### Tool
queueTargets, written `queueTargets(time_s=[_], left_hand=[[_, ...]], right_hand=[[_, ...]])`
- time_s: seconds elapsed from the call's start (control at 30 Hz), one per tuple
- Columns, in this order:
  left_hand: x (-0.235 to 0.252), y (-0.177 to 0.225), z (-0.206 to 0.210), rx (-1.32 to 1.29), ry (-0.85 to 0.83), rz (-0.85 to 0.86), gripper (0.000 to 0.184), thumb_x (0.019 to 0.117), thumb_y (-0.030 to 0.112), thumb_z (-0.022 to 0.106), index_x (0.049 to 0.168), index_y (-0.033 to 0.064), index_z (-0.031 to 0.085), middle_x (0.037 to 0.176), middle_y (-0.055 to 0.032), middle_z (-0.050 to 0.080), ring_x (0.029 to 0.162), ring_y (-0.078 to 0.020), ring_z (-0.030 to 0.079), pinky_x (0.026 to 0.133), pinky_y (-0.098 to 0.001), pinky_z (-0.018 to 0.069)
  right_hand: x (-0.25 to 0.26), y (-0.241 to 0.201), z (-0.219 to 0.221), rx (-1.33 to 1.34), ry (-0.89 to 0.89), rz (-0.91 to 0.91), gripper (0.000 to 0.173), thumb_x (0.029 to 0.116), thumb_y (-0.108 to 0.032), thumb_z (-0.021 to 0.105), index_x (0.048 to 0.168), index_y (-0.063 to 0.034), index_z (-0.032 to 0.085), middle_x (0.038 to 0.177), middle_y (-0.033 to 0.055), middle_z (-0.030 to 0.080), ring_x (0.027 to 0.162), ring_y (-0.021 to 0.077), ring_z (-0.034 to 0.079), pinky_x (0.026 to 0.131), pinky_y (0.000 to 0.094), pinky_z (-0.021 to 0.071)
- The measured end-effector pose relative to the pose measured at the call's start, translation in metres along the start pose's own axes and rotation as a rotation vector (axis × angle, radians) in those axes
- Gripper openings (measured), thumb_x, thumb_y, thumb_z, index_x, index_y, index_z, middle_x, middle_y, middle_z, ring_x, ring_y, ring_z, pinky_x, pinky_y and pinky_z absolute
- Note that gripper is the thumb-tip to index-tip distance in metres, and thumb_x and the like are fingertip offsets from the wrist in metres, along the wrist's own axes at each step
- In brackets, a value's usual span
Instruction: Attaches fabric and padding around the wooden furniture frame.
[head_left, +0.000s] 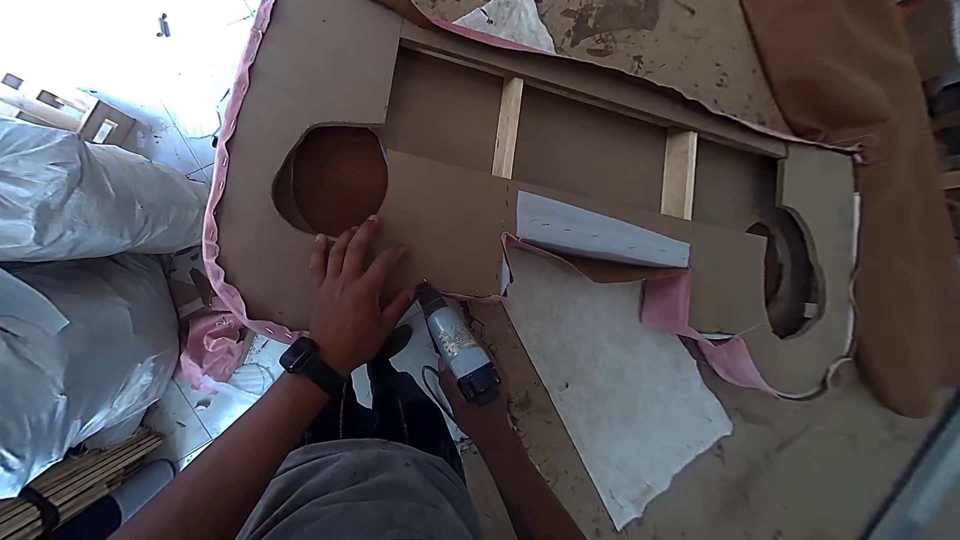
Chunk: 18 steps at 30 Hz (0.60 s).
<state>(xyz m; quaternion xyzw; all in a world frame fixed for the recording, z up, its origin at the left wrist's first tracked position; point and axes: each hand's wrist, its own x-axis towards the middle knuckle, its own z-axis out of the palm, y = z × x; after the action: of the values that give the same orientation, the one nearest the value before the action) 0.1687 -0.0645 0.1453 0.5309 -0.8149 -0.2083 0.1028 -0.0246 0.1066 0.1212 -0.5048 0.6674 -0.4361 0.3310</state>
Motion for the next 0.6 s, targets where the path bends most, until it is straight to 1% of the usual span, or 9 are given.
queueTargets(time_s=[0.07, 0.17, 0.23, 0.33, 0.47, 0.6], left_hand=[[0.002, 0.001, 0.0, 0.0, 0.008, -0.003, 0.061, 0.0912, 0.069, 0.056, 0.144, 0.0384, 0.057, 0.169, 0.0003, 0.027, 0.157, -0.0256, 0.021, 0.127, -0.0621, 0.0082], [0.001, 0.0, 0.0, 0.002, 0.018, -0.003, 0.061, 0.0908, 0.07, 0.056, 0.143, 0.0385, 0.058, 0.169, -0.0001, 0.028, 0.157, -0.0259, 0.022, 0.126, -0.0626, 0.0087], [0.002, -0.001, 0.001, -0.005, 0.021, 0.009, 0.061, 0.0912, 0.07, 0.057, 0.143, 0.0379, 0.058, 0.169, -0.0006, 0.028, 0.156, -0.0263, 0.022, 0.126, -0.0628, 0.0087], [0.001, -0.002, 0.002, -0.008, 0.018, 0.008, 0.061, 0.0915, 0.07, 0.056, 0.144, 0.0385, 0.058, 0.168, -0.0005, 0.028, 0.157, -0.0257, 0.022, 0.127, -0.0624, 0.0087], [0.001, -0.002, 0.0, -0.006, 0.006, 0.012, 0.06, 0.0923, 0.068, 0.056, 0.144, 0.0379, 0.057, 0.169, -0.0004, 0.027, 0.157, -0.026, 0.021, 0.127, -0.0623, 0.0076], [0.001, -0.002, 0.0, -0.005, 0.011, 0.01, 0.06, 0.0924, 0.068, 0.056, 0.144, 0.038, 0.057, 0.169, -0.0007, 0.028, 0.157, -0.0262, 0.022, 0.126, -0.0629, 0.008]], right_hand=[[-0.003, 0.003, -0.003, 0.032, 0.016, 0.009, 0.055, 0.0892, -0.028, 0.078, 0.133, 0.0007, 0.063, 0.115, 0.008, 0.073, 0.102, 0.01, 0.072, 0.092, 0.0313, 0.0622], [-0.011, 0.006, -0.006, 0.034, -0.002, -0.012, 0.055, 0.0895, -0.028, 0.078, 0.135, -0.0004, 0.063, 0.122, 0.0084, 0.071, 0.11, 0.0098, 0.069, 0.097, 0.0312, 0.06], [-0.011, 0.006, -0.006, 0.028, -0.007, -0.018, 0.054, 0.0891, -0.027, 0.078, 0.134, -0.0008, 0.063, 0.12, 0.0077, 0.072, 0.107, 0.0082, 0.07, 0.095, 0.0291, 0.0605], [-0.009, 0.006, -0.001, 0.045, 0.0, 0.005, 0.054, 0.0886, -0.026, 0.078, 0.133, 0.0011, 0.063, 0.117, 0.0079, 0.073, 0.106, 0.0075, 0.07, 0.095, 0.0278, 0.0603], [-0.006, 0.01, 0.005, 0.057, 0.017, -0.008, 0.054, 0.0894, -0.03, 0.078, 0.134, -0.0041, 0.063, 0.116, 0.0059, 0.073, 0.102, 0.0077, 0.071, 0.092, 0.0291, 0.0619], [-0.005, 0.01, 0.007, 0.062, 0.021, -0.009, 0.053, 0.0891, -0.029, 0.078, 0.135, -0.0065, 0.063, 0.117, 0.0045, 0.073, 0.103, 0.008, 0.071, 0.092, 0.0292, 0.0618]])
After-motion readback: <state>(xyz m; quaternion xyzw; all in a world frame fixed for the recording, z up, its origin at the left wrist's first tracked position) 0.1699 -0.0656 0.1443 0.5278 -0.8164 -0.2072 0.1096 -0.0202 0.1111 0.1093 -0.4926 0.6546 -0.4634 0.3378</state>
